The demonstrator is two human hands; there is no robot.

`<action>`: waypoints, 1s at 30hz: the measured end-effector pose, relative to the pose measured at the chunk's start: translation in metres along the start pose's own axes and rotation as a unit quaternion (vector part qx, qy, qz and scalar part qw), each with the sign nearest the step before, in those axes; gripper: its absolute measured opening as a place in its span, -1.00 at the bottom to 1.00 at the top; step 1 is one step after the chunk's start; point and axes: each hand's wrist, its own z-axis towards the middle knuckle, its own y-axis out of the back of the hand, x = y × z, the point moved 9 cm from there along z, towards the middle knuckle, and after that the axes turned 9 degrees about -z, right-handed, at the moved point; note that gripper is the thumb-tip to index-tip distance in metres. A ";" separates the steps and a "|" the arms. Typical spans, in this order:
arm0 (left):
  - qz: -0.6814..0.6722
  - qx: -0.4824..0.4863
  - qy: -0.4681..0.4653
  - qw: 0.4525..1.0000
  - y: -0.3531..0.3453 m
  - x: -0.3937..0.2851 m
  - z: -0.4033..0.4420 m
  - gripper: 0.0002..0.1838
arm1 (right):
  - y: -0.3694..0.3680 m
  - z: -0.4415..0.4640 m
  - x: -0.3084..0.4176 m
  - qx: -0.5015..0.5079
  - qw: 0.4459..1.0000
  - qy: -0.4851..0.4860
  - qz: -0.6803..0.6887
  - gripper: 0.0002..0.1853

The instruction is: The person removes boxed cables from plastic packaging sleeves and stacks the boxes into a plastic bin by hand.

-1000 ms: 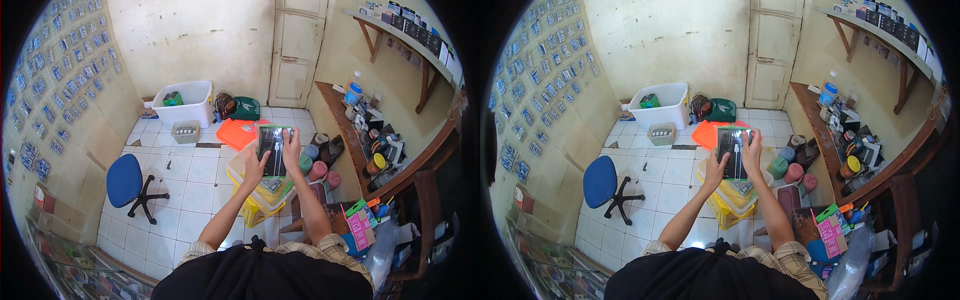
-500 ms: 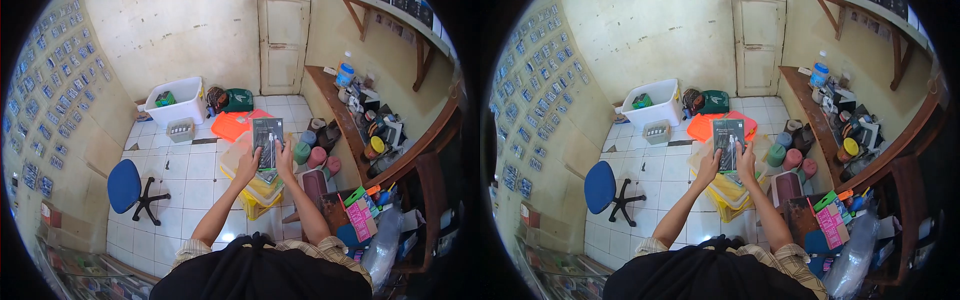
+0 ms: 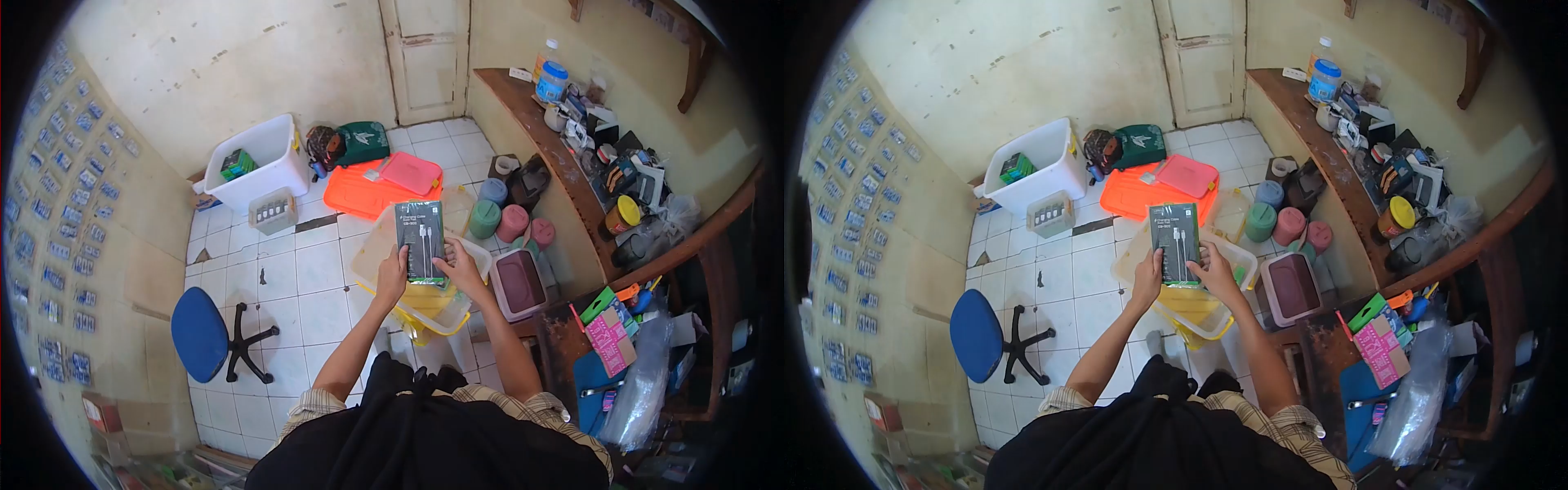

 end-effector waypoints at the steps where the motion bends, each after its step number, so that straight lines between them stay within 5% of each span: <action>1: 0.016 0.028 0.050 0.998 -0.002 0.019 0.007 -0.64 | -0.009 0.003 -0.006 -0.004 1.000 -0.011 -0.001 -0.42; 3: 0.026 0.065 0.101 0.992 -0.003 0.052 0.025 -0.63 | -0.021 0.014 -0.017 -0.054 0.993 -0.032 -0.100 -0.46; 5: -0.087 -0.013 -0.031 0.996 0.016 0.056 0.050 -0.48 | -0.043 0.028 -0.021 -0.077 0.989 -0.023 -0.124 -0.47; 7: -0.210 0.054 0.037 0.976 0.019 0.073 0.074 -0.30 | -0.064 0.036 -0.023 -0.092 0.984 -0.020 -0.151 -0.49; 9: -0.181 0.133 -0.023 0.974 0.019 0.060 0.094 -0.23 | -0.077 0.042 -0.014 -0.147 0.967 0.012 -0.209 -0.50; 13: -0.096 0.300 0.032 0.949 0.009 0.069 0.107 -0.19 | -0.092 0.045 -0.017 -0.170 0.946 -0.036 -0.273 -0.57; 15: -0.076 0.356 -0.015 0.931 -0.003 0.070 0.106 -0.14 | -0.100 0.041 -0.029 -0.166 0.944 -0.065 -0.276 -0.58; 22: -0.063 0.373 -0.026 0.925 -0.023 0.112 0.090 -0.30 | -0.138 0.022 -0.081 -0.131 0.953 -0.099 -0.253 -0.58; 25: -0.060 0.401 0.085 0.910 -0.036 0.150 0.080 -0.29 | -0.156 0.018 -0.114 -0.083 0.965 -0.143 -0.202 -0.52; 27: 0.051 0.396 -0.041 0.916 -0.039 0.152 0.078 -0.29 | -0.165 0.023 -0.131 -0.038 0.979 -0.119 -0.163 -0.45; 30: 0.108 0.411 -0.042 0.904 -0.039 0.151 0.077 -0.28 | -0.165 0.031 -0.145 0.009 0.983 -0.078 -0.168 -0.29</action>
